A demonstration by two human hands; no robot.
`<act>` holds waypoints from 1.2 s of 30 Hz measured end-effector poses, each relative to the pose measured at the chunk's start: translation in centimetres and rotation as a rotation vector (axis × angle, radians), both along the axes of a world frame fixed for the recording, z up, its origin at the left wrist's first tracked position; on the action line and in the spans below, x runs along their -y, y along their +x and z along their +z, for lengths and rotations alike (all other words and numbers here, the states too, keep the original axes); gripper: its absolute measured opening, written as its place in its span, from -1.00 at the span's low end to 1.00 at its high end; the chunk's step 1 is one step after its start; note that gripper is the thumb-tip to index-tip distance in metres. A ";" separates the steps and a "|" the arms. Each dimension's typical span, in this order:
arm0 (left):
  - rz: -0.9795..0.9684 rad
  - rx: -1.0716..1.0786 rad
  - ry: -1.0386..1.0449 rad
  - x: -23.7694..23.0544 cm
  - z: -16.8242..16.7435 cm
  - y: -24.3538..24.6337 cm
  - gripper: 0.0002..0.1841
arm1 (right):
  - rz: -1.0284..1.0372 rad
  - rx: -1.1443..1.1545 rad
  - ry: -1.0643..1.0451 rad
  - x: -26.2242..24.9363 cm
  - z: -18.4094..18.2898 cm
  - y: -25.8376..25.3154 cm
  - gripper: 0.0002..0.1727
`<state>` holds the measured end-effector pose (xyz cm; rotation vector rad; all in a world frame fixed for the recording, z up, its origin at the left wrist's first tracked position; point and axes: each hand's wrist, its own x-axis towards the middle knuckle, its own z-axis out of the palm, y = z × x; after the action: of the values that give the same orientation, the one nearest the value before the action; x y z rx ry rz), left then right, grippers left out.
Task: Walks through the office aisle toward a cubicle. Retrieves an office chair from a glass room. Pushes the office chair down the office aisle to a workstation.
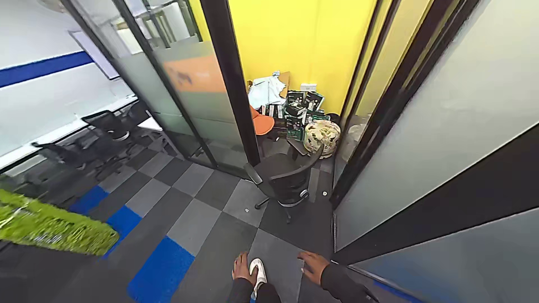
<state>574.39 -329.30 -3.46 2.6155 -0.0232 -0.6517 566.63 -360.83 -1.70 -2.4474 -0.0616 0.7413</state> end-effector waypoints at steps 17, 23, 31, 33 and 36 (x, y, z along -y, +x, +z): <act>-0.800 0.135 0.007 25.9 8.0 30.0 -0.08 | -0.709 0.017 0.024 -0.1 2.9 10.3 -0.43; -0.828 -0.002 0.180 32.5 2.8 34.1 -0.11 | -0.755 -0.014 0.021 5.8 3.0 14.5 -0.42; -0.890 -0.123 0.336 32.4 3.6 36.3 -0.41 | -0.612 0.152 0.020 11.5 4.8 23.4 -0.45; -0.894 -0.121 0.373 32.0 3.5 36.4 -0.41 | -0.609 0.180 0.023 12.3 5.8 25.0 -0.46; -0.900 -0.138 0.420 30.3 3.2 37.0 -0.39 | -0.619 0.173 0.003 13.3 5.6 26.7 -0.45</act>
<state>611.40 -359.56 -0.27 2.8677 -1.1847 -1.2287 593.35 -374.18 3.88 -2.3228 0.5989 0.2534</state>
